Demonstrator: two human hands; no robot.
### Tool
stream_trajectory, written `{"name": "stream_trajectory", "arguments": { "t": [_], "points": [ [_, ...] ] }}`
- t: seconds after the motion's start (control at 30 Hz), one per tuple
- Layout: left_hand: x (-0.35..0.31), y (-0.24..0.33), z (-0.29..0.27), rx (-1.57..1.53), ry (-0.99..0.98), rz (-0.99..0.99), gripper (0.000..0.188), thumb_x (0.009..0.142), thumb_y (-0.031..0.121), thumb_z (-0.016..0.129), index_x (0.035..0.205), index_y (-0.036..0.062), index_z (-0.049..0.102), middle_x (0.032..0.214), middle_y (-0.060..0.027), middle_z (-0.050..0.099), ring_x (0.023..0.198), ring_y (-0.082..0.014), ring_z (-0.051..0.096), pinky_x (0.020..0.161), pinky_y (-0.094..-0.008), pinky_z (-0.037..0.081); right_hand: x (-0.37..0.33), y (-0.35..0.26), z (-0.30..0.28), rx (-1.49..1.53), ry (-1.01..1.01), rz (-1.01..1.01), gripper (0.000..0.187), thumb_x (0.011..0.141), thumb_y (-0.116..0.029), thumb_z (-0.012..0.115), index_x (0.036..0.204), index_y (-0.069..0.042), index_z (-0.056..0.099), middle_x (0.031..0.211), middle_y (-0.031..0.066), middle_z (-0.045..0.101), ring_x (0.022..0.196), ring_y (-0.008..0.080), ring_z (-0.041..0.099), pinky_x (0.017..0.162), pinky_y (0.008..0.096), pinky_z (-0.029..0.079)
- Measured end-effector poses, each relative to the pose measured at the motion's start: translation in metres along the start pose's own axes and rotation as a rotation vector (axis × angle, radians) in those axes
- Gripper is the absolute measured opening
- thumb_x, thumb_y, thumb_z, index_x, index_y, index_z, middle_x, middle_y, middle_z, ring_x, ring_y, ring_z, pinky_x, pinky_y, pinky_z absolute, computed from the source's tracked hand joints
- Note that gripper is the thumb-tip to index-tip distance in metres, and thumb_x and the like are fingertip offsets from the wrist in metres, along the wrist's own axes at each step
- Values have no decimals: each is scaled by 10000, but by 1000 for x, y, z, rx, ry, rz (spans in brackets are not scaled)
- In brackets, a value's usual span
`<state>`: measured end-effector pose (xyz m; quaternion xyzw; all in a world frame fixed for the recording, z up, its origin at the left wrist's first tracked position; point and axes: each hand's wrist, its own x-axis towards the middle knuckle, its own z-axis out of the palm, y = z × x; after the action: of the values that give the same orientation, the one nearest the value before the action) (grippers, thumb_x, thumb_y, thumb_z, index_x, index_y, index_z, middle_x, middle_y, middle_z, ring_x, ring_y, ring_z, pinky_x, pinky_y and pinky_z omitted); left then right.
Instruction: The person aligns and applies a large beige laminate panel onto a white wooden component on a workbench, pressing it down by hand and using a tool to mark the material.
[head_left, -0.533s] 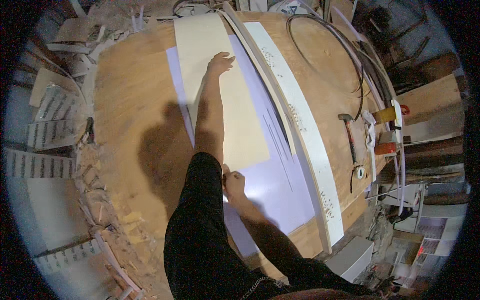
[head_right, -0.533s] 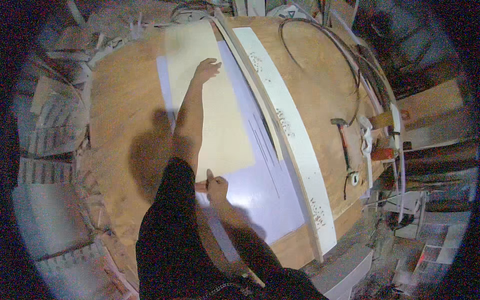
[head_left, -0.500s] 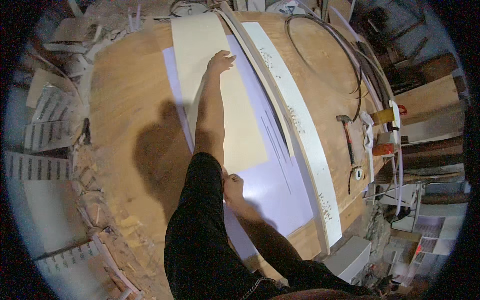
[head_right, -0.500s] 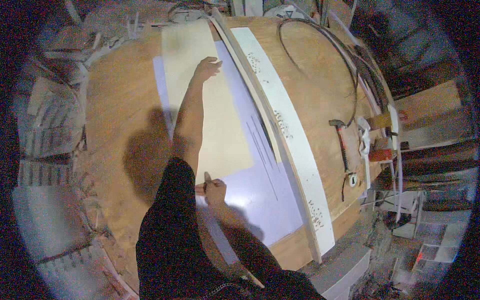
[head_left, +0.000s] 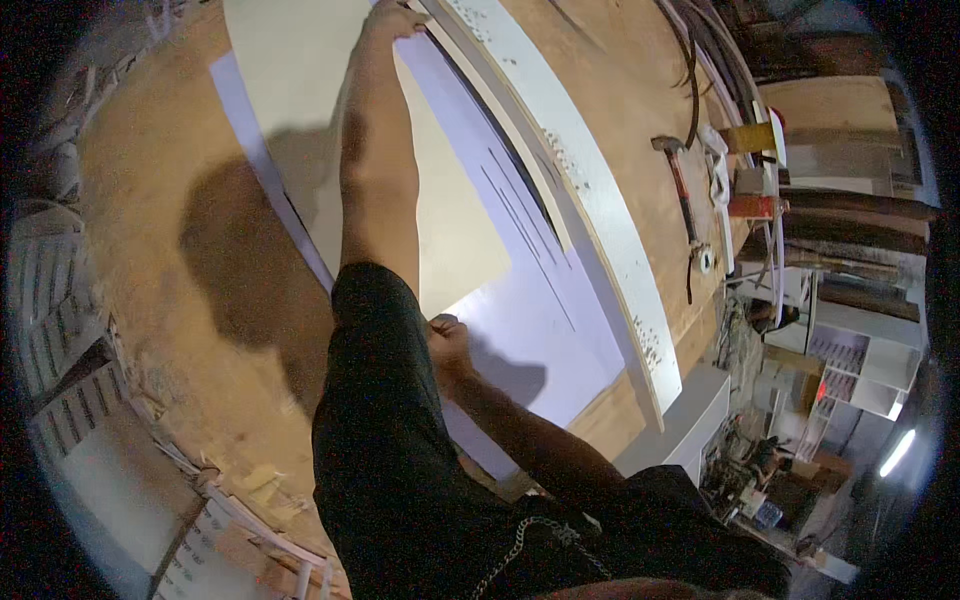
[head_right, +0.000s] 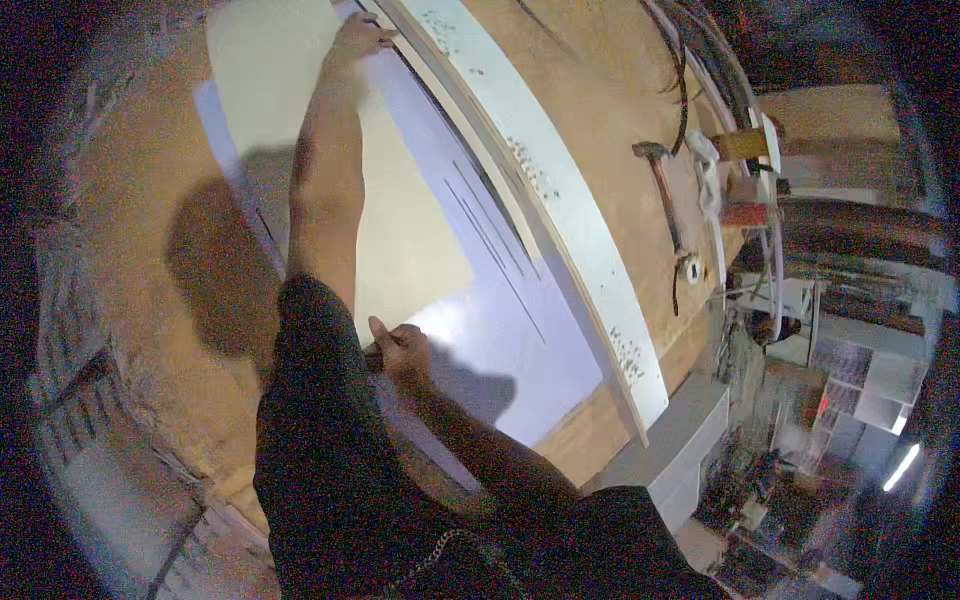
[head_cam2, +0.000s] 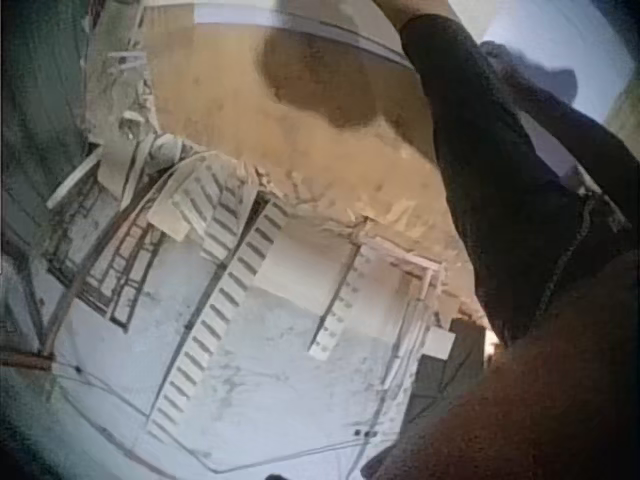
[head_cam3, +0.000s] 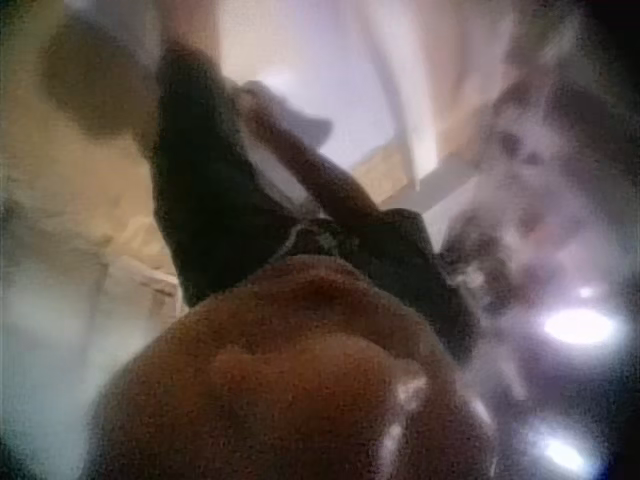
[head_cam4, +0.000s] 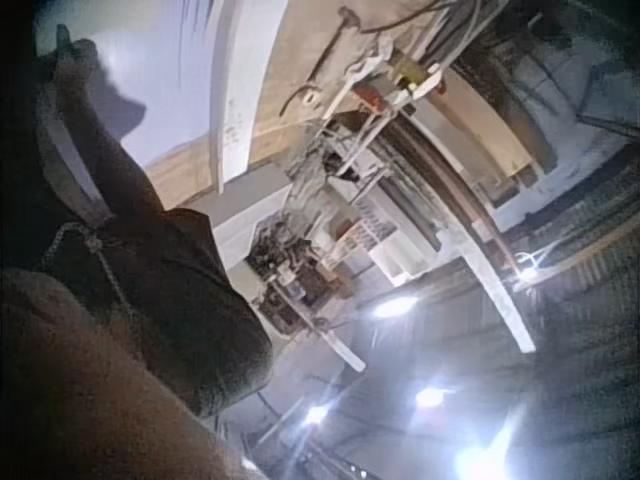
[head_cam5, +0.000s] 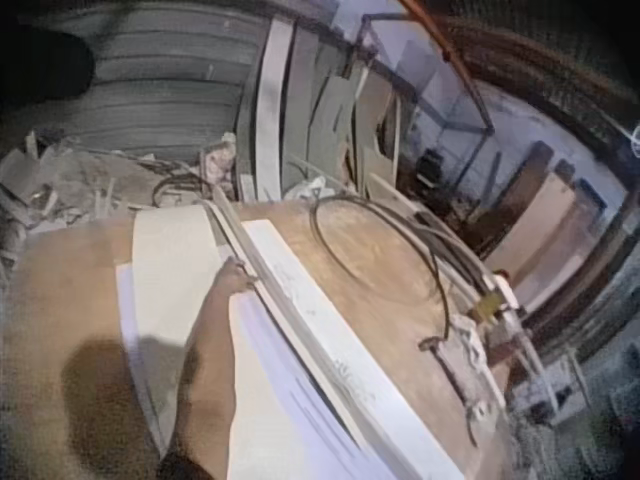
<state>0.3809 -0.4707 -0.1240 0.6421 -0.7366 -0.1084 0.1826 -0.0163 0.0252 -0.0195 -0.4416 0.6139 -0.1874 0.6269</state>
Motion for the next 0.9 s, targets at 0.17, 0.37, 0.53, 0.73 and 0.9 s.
{"name": "stream_trajectory", "arguments": {
  "t": [0.17,0.37,0.53,0.73,0.9],
  "points": [
    [0,-50,18,279,380,329,318,823,378,711,1140,369,733,933,119,750,960,-92,645,1010,-352,375,-15,-28,6,48,-71,101,560,958,-440,663,621,8,681,574,87,652,490,171,602,525,340,496],
    [-5,-30,-5,93,256,-299,333,847,359,667,1167,297,732,1018,-54,743,924,-141,666,932,-389,475,-21,-35,17,188,-86,52,441,992,-245,663,599,-69,569,562,-22,572,486,53,439,426,282,344],
    [-1,101,-19,-459,337,-300,392,861,259,676,1244,177,660,982,-146,722,869,-205,690,725,-396,560,-10,-25,-14,206,10,95,449,974,-293,688,601,-78,562,559,-12,563,464,75,431,429,279,343],
    [2,18,-157,-1840,826,204,326,884,86,578,1202,35,618,953,-120,716,751,-223,679,573,-347,550,4,13,2,88,-44,51,453,950,-357,705,644,-57,559,646,107,654,495,179,591,477,321,493],
    [-118,-109,-243,-1556,1020,-43,328,949,194,490,1180,-2,615,1021,-122,693,813,-268,656,714,-401,547,1,-13,16,197,-150,138,416,965,-330,677,750,11,574,712,193,693,601,289,709,567,441,618]
  ]
}}
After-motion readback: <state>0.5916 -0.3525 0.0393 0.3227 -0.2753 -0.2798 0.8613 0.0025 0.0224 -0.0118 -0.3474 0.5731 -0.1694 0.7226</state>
